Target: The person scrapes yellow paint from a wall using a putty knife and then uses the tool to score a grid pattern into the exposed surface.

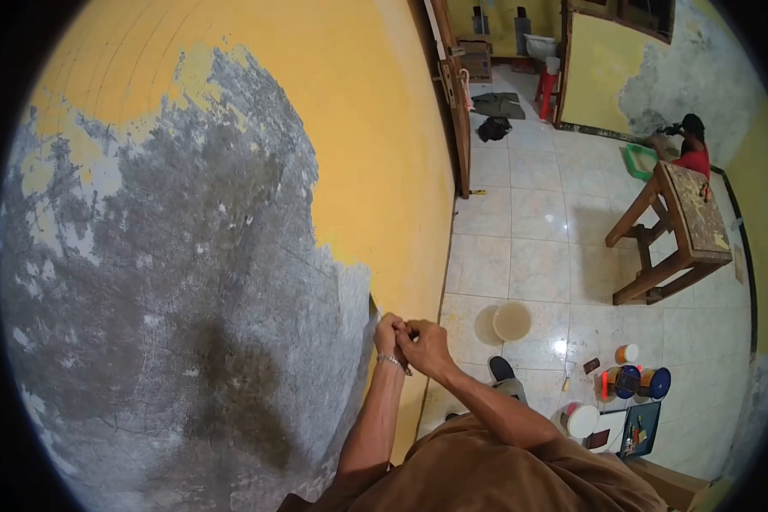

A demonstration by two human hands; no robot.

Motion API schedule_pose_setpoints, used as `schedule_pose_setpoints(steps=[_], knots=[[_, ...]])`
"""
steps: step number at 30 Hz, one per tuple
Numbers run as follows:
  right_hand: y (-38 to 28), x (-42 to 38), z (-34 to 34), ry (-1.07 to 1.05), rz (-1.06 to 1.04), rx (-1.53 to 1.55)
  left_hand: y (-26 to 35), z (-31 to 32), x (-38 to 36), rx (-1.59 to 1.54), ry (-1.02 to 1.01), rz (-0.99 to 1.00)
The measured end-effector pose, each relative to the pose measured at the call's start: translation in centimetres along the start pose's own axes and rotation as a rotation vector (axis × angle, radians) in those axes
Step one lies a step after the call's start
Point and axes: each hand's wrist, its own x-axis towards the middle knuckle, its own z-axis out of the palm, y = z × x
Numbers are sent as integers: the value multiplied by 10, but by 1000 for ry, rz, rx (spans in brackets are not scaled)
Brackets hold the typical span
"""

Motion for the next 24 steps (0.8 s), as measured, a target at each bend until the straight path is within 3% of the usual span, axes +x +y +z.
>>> schedule_pose_setpoints(steps=[5,7,11,13,17,20,21,24], knots=[[-10,-4,-17,-29,84,20,-2,20,0,3,21,-11],[-1,-18,-11,25,-93,-2,3,15,-26,-44,-10,5],[-1,3,0,78,-34,-19,5,25,1,-15,5,38],[-8,-1,-12,-11,78,42,1,32,-5,-64,34,1],[-4,-12,-6,-6,-86,-6,-6,7,-1,-74,-44,4],[5,16,1,31,-37,-28,1,23,15,-25,-45,29],[-5,14,-10,20,9,9,3,42,6,-35,94,5],[-5,-12,-18,16,-94,-1,-5,22,-20,-73,15,23]])
